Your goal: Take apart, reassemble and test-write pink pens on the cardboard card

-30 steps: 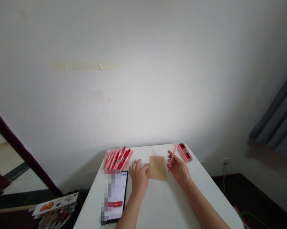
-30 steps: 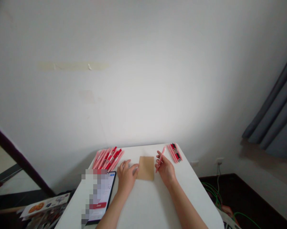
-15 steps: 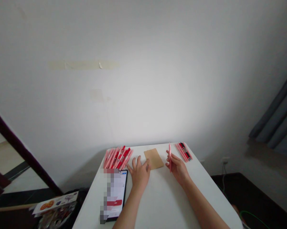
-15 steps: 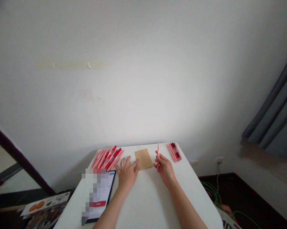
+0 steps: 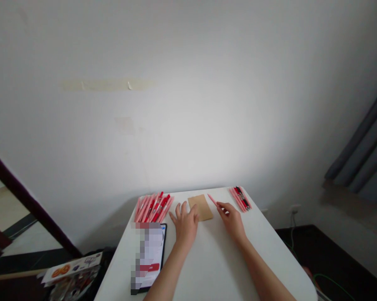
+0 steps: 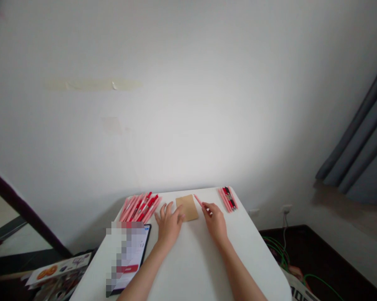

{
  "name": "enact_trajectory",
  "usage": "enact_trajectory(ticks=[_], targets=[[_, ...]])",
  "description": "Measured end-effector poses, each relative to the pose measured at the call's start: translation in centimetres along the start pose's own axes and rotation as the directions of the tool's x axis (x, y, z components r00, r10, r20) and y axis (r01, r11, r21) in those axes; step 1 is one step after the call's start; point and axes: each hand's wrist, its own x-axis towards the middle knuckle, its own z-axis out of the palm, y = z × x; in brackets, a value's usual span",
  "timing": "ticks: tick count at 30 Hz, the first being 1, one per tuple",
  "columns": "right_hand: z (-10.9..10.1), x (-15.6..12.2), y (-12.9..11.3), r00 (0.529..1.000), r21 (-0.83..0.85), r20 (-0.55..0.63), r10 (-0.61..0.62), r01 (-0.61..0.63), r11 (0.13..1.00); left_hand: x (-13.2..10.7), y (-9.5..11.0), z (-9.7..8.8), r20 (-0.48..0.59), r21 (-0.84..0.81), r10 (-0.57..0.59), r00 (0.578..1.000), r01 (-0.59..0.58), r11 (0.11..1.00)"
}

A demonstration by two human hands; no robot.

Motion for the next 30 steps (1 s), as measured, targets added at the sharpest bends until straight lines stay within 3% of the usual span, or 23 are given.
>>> enact_trajectory(ticks=[6, 10, 16, 22, 30], targets=[[-1.6, 0.4, 1.1, 0.992, -0.429, -0.054, -0.113, 0.079, 0.9, 1.1, 2.4, 1.5, 0.081, -0.092, 0.163, 0.983, -0.156, 0.984], [-2.8, 0.8, 1.2, 0.985, -0.607, -0.161, -0.054, -0.056, 0.792, 2.1, 4.2, 2.5, 0.125, -0.159, 0.225, 0.966, -0.204, 0.966], [-3.8, 1.0, 0.8, 0.968, -0.679, -0.249, 0.03, -0.197, 0.707, 3.3, 6.6, 3.2, 0.173, -0.217, 0.259, 0.95, -0.22, 0.951], [-4.1, 1.3, 0.7, 0.963, -0.669, -0.254, 0.092, -0.244, 0.702, 4.1, 8.6, 4.0, 0.164, -0.228, 0.315, 0.935, -0.274, 0.934], [-3.9, 1.1, 0.4, 0.972, -0.76, -0.228, 0.066, -0.22, 0.612, 4.8, 8.8, 4.9, 0.18, -0.199, 0.368, 0.912, -0.332, 0.922]])
